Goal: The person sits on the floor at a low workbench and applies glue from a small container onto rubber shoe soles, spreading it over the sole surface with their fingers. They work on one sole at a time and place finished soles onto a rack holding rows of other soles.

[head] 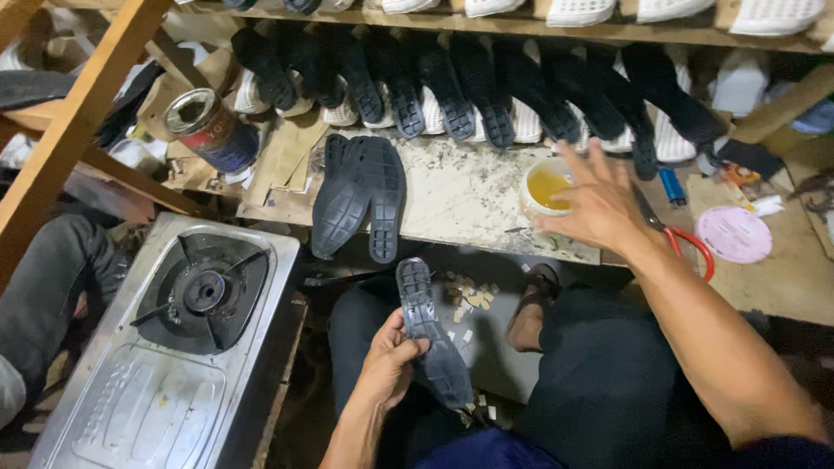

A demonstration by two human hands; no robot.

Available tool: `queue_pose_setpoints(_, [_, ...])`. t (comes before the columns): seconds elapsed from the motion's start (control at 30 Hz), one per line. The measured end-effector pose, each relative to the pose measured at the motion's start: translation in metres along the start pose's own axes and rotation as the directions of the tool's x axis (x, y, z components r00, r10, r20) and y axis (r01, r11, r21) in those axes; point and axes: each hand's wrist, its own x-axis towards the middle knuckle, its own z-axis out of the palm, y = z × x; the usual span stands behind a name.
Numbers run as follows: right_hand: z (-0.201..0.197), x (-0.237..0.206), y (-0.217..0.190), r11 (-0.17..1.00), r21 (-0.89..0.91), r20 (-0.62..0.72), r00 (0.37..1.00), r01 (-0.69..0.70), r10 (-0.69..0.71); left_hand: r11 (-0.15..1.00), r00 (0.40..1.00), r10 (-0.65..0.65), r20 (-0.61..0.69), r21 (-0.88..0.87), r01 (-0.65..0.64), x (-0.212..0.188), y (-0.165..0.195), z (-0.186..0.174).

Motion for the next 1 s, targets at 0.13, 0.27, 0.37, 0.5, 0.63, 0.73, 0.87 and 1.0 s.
queue_pose_setpoints(0.13, [-0.002, -0.022, -0.004, 0.996, 0.087, -0.155, 0.987, -0.024, 0.037, 1.000, 0.997, 0.005, 0.082, 0.024, -0.007, -0.010, 0.010, -0.002])
queue_pose_setpoints(0.27, [-0.011, -0.055, -0.049, 0.910, 0.383, -0.203, 0.976, 0.159, -0.085, 0.997, 0.990, -0.009, 0.141, 0.072, -0.001, -0.007, 0.012, 0.012])
queue_pose_setpoints(0.37, [-0.011, -0.094, -0.100, 0.738, 0.602, -0.151, 0.951, 0.305, -0.270, 0.996, 0.980, 0.015, 0.198, 0.084, -0.032, -0.002, 0.011, 0.024])
queue_pose_setpoints(0.5, [0.001, -0.110, -0.132, 0.706, 0.423, -0.275, 0.823, 0.569, -0.498, 0.992, 0.965, 0.025, 0.262, 0.115, -0.057, -0.001, 0.012, 0.034])
queue_pose_setpoints(0.63, [0.015, -0.101, -0.130, 0.763, 0.449, -0.360, 0.876, 0.465, -0.322, 0.978, 0.951, -0.027, 0.307, 0.207, -0.040, -0.005, 0.012, 0.038])
queue_pose_setpoints(0.73, [0.019, -0.105, -0.125, 0.693, 0.525, -0.307, 0.869, 0.494, -0.387, 0.980, 0.963, 0.021, 0.270, 0.186, -0.074, -0.005, 0.012, 0.036])
queue_pose_setpoints(0.87, [0.021, -0.120, -0.116, 0.542, 0.710, -0.229, 0.875, 0.449, -0.425, 0.985, 0.977, 0.102, 0.189, 0.115, -0.125, 0.003, 0.010, 0.031])
queue_pose_setpoints(1.0, [0.033, -0.129, -0.120, 0.455, 0.883, -0.026, 0.980, 0.116, -0.199, 0.994, 0.989, 0.111, 0.099, -0.004, -0.111, 0.010, 0.006, 0.031])
